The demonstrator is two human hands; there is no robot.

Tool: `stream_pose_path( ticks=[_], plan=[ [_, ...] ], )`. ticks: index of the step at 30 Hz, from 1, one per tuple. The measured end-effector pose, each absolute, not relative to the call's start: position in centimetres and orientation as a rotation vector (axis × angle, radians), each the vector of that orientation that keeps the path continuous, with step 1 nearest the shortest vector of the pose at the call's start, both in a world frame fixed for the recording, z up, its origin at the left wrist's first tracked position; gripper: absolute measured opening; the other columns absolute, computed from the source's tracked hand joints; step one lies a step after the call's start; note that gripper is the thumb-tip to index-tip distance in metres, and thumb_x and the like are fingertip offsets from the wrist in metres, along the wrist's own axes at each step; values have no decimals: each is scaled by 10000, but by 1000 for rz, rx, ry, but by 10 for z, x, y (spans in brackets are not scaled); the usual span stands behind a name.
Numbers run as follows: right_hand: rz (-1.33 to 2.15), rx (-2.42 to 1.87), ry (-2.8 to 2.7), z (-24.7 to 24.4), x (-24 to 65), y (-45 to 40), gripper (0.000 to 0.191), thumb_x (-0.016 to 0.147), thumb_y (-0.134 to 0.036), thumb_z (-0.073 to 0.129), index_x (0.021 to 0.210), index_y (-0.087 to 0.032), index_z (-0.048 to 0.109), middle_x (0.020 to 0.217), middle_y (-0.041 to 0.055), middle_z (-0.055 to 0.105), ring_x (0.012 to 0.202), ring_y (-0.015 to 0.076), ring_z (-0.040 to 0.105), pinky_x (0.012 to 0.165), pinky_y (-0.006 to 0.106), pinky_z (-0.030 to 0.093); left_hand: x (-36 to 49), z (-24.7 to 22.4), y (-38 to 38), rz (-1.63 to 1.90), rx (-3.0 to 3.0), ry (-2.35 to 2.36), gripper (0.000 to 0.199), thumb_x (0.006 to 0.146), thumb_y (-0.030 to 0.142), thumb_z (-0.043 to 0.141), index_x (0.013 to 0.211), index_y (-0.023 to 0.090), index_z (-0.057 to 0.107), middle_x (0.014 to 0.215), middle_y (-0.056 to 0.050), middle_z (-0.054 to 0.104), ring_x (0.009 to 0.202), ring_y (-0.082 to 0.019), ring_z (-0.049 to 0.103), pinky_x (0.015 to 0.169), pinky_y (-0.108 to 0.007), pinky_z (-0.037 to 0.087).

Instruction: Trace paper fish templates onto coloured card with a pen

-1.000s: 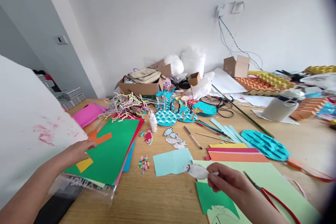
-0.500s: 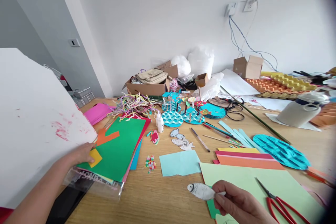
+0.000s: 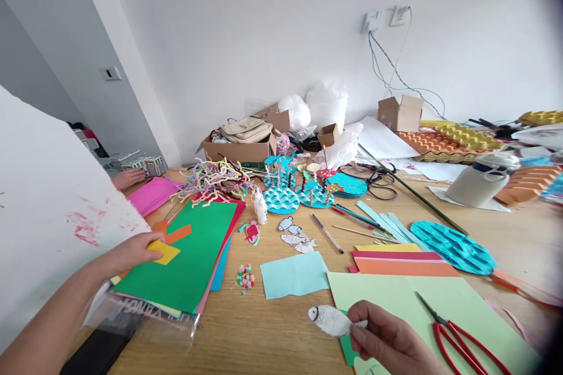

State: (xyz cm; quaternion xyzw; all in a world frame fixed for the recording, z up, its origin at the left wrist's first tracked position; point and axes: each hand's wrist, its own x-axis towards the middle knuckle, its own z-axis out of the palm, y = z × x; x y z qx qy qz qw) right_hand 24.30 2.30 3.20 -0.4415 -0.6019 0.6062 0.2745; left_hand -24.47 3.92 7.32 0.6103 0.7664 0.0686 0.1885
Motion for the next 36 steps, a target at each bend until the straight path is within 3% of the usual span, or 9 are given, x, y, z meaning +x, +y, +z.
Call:
stream_pose_path(
  ticks=[2,5,10,13,21,30,33,36],
  plan=[
    [1632,-1139,-1536,36,235,23,372,712,-553,592,687,-186,537,595,-7,549,570,113,444,542,226,346,-208,86,41,288,1772,1985,220,647,413,492,755,222,508,723,55,550,701,-163,558,606,-218,434],
    [1620,-1009,-1442,45,215,23,393,672,-552,636,661,-174,527,575,-11,532,532,92,415,498,210,305,-135,94,43,598,1645,1620,192,683,379,523,771,217,470,712,53,507,612,-127,520,555,-212,424],
    [1660,-941,-1424,55,181,33,394,620,-521,693,660,-174,511,525,-34,506,465,65,397,450,189,281,-34,80,47,845,1367,1342,236,635,346,605,736,207,444,594,80,453,450,-77,442,439,-185,355],
    [1668,-944,-1280,54,172,41,466,524,-543,735,668,-192,465,511,-59,495,440,61,422,430,183,292,-5,71,48,921,1251,1219,259,608,292,662,725,200,450,544,89,443,465,-74,426,423,-165,329],
    [1591,-1103,-1175,36,174,53,469,476,-494,753,741,-190,515,471,-85,474,398,63,425,384,183,289,18,67,41,916,1058,1092,251,595,221,690,741,191,488,678,42,566,652,-119,498,595,-245,484],
    [1619,-1181,-1194,20,180,56,426,521,-516,712,635,-191,460,448,-92,439,380,53,376,348,171,272,5,62,31,888,957,886,376,737,194,609,1093,229,493,1019,-19,587,964,-161,518,870,-308,436],
    [1591,-1199,-1205,20,180,57,420,517,-513,710,605,-190,457,429,-98,400,381,43,302,357,178,235,2,61,31,878,995,901,315,787,322,580,1079,222,517,1037,-37,585,959,-180,521,823,-326,471],
    [1562,-1169,-1209,22,180,60,416,501,-473,735,576,-181,449,446,-96,385,426,39,281,408,185,200,3,54,35,930,1121,1064,262,790,396,565,966,203,578,935,-34,608,843,-171,545,652,-259,505]
  ],
)
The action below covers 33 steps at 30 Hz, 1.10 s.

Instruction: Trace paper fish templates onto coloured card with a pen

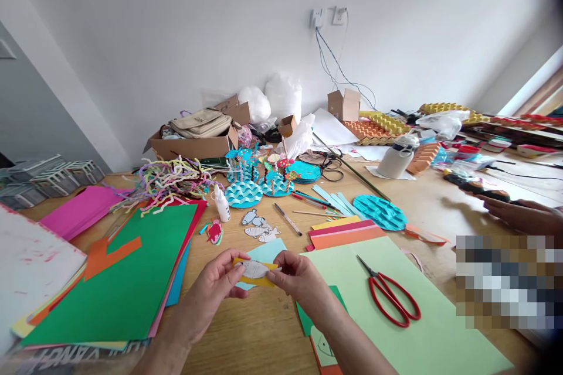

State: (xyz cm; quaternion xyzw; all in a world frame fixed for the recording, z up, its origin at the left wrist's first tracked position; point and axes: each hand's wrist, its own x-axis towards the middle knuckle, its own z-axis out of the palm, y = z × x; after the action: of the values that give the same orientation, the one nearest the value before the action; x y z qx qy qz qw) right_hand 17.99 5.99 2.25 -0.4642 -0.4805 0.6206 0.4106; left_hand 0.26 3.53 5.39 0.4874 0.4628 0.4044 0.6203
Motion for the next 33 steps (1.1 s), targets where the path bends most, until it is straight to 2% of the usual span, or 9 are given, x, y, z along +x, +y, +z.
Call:
stream_pose_path(
  ticks=[3,6,10,13,17,22,29,33],
  plan=[
    [1578,-1139,-1208,22,180,62,434,486,-464,753,573,-186,432,455,-93,391,452,47,293,441,199,188,4,46,42,952,1242,1254,245,738,412,602,772,171,623,705,-7,608,578,-119,518,467,-194,441],
    [1590,-1118,-1181,21,179,64,466,462,-493,760,585,-194,424,462,-92,412,452,52,305,448,207,194,5,45,44,968,1231,1336,253,687,414,634,668,162,629,591,15,586,461,-90,464,428,-189,412],
    [1666,-1072,-1136,22,178,62,486,442,-536,753,618,-187,464,503,-70,475,472,61,348,461,208,220,7,48,42,1026,1108,1315,248,662,411,660,706,167,654,695,-4,628,578,-125,525,479,-207,465],
    [1658,-1079,-1147,25,176,59,479,447,-558,740,562,-178,473,487,-67,456,466,58,332,464,211,218,7,48,40,1040,1052,1277,251,668,406,669,758,172,665,756,-14,645,675,-150,545,514,-214,489],
    [1591,-1068,-1163,25,176,57,478,498,-562,717,494,-177,433,469,-62,442,466,61,323,467,214,231,9,49,37,1037,996,1231,255,683,400,670,811,179,668,811,-20,660,714,-154,558,524,-206,488],
    [1550,-1069,-1168,26,178,56,430,563,-549,690,527,-170,490,509,-35,514,494,79,398,493,214,297,12,54,32,1038,947,1191,302,653,398,704,845,168,664,873,-47,672,799,-198,593,537,-219,490],
    [1552,-1131,-1151,33,181,56,450,526,-590,685,534,-169,527,527,-11,558,520,105,447,517,229,329,10,58,28,1179,681,1109,393,607,462,726,838,153,650,872,-79,675,810,-237,616,520,-269,508],
    [1500,-1122,-1196,23,182,56,433,597,-562,654,518,-171,485,510,-24,512,517,97,414,513,227,312,11,57,29,1146,739,1119,376,636,467,703,838,156,645,851,-68,670,775,-210,615,532,-258,503]
  ],
)
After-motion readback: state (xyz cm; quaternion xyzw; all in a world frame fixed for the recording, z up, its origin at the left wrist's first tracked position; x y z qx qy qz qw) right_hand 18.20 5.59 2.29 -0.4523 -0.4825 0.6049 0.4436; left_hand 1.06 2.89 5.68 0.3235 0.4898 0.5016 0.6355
